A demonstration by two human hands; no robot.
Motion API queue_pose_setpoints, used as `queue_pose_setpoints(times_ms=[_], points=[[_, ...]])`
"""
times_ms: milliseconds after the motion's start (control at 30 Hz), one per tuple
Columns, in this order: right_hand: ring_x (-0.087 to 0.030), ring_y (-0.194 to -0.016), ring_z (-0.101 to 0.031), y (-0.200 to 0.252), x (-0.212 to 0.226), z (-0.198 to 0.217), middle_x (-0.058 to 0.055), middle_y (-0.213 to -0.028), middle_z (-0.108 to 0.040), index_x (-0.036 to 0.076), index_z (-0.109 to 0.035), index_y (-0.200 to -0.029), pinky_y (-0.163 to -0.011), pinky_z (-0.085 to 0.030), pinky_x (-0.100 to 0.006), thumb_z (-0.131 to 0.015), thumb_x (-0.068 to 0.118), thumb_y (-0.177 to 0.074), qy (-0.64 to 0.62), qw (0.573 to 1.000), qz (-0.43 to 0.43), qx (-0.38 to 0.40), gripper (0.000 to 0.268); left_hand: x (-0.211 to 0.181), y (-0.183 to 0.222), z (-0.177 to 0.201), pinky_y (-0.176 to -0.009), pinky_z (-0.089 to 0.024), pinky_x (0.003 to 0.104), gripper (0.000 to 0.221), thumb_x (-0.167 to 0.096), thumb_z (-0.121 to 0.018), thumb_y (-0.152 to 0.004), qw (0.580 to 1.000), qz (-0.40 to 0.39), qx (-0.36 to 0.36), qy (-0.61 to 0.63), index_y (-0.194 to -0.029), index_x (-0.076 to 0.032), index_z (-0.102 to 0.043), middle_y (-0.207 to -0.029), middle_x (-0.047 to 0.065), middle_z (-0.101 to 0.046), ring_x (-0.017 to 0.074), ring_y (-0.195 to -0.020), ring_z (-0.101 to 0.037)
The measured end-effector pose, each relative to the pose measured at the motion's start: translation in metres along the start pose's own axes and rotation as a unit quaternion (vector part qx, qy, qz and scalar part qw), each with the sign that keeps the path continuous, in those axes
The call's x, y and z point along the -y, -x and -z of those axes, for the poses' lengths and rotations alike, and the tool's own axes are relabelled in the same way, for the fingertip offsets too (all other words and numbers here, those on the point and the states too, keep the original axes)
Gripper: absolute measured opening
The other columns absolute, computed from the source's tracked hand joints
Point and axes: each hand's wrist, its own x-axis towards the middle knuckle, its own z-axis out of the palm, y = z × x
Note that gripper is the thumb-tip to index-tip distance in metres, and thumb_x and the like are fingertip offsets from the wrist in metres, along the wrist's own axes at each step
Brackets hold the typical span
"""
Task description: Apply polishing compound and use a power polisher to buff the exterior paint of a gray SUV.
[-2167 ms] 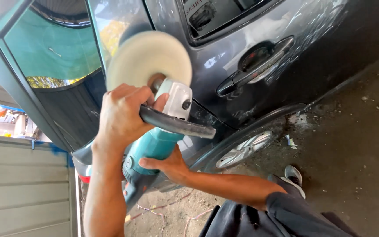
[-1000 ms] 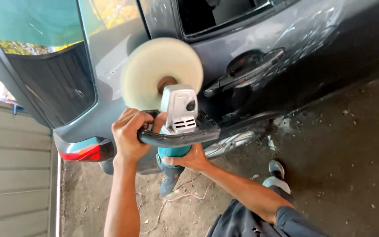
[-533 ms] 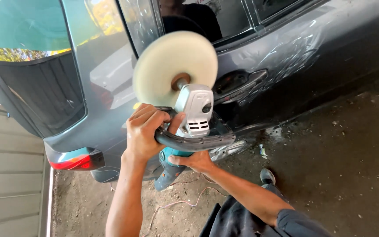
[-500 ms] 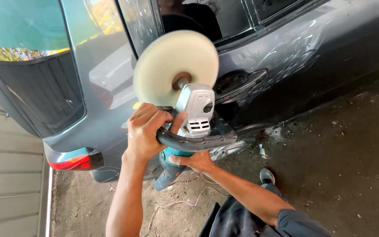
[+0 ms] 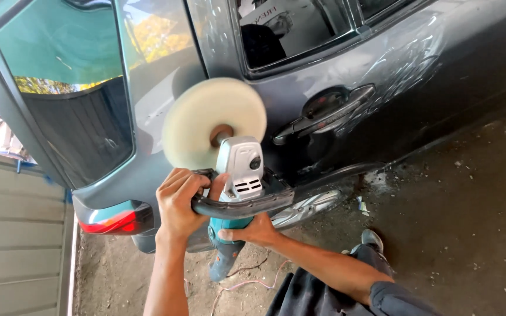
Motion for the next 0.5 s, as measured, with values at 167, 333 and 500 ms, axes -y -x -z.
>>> queue_pose_setpoints(times_ms=[167, 333, 500], points=[[-0.018, -0.118, -0.062, -0.002, 0.028, 0.011, -0.006, -0.126, -0.066, 0.003, -0.059, -0.133, -0.105, -0.053, -0.039, -0.097, 0.025, -0.066, 0.006, 0.999, -0.017, 0.028, 0.080, -0.001, 0.006, 0.004, -0.059, -0.044, 0.036, 0.031, -0.009, -0.088, -0.080, 0.999, 0.028, -0.024, 0.002, -0.071, -0.004, -0.059, -0.061, 0.006, -0.053, 0.0242, -0.057, -0.053], [-0.019, -0.118, -0.062, 0.000, 0.079, 0.051, -0.007, -0.127, -0.064, 0.006, -0.047, -0.137, -0.104, -0.053, -0.042, -0.098, 0.026, -0.058, -0.017, 0.995, -0.098, 0.006, 0.096, -0.021, 0.011, -0.018, -0.057, -0.041, 0.035, 0.033, -0.007, -0.088, -0.080, 0.993, 0.102, -0.061, 0.004, -0.070, -0.002, -0.058, -0.060, 0.007, -0.051, 0.0235, -0.056, -0.051], [-0.023, -0.121, -0.066, -0.027, 0.163, 0.098, -0.012, -0.130, -0.068, 0.001, -0.052, -0.138, -0.105, -0.051, -0.041, -0.097, 0.033, -0.053, 0.231, 0.956, -0.128, 0.131, 0.102, -0.044, 0.022, -0.049, -0.057, -0.042, 0.025, 0.035, -0.007, -0.086, -0.084, 0.957, 0.229, -0.179, 0.017, -0.071, 0.000, -0.054, -0.067, 0.008, -0.059, 0.0128, -0.057, -0.048]])
